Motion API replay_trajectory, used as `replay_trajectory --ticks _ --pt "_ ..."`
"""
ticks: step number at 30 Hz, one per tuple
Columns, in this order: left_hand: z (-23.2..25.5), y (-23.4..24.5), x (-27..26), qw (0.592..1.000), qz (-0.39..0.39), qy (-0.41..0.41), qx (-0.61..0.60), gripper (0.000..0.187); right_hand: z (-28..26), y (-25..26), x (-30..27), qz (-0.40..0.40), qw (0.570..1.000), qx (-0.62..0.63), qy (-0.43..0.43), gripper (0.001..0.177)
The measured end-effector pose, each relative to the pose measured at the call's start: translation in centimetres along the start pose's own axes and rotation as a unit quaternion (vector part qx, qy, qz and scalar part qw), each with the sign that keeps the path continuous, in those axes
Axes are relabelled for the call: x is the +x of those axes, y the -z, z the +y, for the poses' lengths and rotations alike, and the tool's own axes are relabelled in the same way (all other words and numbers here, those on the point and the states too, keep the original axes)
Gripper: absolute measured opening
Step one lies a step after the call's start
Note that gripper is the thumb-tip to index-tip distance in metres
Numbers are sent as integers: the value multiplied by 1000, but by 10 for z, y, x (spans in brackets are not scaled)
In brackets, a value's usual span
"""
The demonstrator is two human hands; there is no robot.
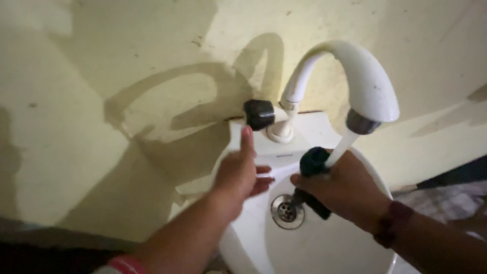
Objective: The person cleans a small wall-mounted sink by scrubbing the faucet base and the sink bowl with a green abrasive pad, occasionally rinsing with water from the faucet.
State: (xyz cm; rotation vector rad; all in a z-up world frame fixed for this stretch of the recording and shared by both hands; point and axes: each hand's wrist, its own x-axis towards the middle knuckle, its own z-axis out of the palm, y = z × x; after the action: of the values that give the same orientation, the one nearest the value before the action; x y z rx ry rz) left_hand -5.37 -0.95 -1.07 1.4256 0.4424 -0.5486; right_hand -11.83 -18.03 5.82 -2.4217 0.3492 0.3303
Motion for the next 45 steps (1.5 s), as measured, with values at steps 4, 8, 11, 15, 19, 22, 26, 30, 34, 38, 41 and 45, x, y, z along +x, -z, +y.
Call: replay_trajectory --ticks 4,8,11,15,19,22,26,30,34,38,41,45 --pt "-38 -5 -8 993 -86 71 -32 84 0 -21 10 70 995 51 51 26" --pt "-48 -33 -18 949 -243 124 -159 76 1 -22 16 72 978 27 194 40" --pt "-34 -53 -33 946 -191 111 -237 66 0 -21 13 -34 985 170 3 27" --pt "-15 -73 -50 950 -128 137 -249 56 10 -8 14 -71 974 180 118 31" --pt "-3 -86 -55 931 -89 179 -305 68 -5 -8 10 -45 963 259 -61 35" --pt "-2 -94 -58 904 -105 187 -369 70 -18 5 7 -87 925 350 -117 49" --pt "-5 -107 -65 885 -84 119 -442 67 -26 2 1 -63 877 451 -150 59" --pt "-1 -112 -65 911 -36 143 -386 56 -16 1 6 11 927 360 -104 37" --pt "1 -112 -59 914 -60 99 -390 44 -2 0 16 12 957 285 58 34" --pt "6 -101 -55 834 -239 15 -497 59 -4 13 14 10 965 262 21 33" --pt "27 -91 -50 928 -131 144 -318 77 -21 24 13 6 974 216 -60 40" --pt "67 -56 -29 984 10 99 -147 68 -39 47 1 -109 991 62 -40 39"
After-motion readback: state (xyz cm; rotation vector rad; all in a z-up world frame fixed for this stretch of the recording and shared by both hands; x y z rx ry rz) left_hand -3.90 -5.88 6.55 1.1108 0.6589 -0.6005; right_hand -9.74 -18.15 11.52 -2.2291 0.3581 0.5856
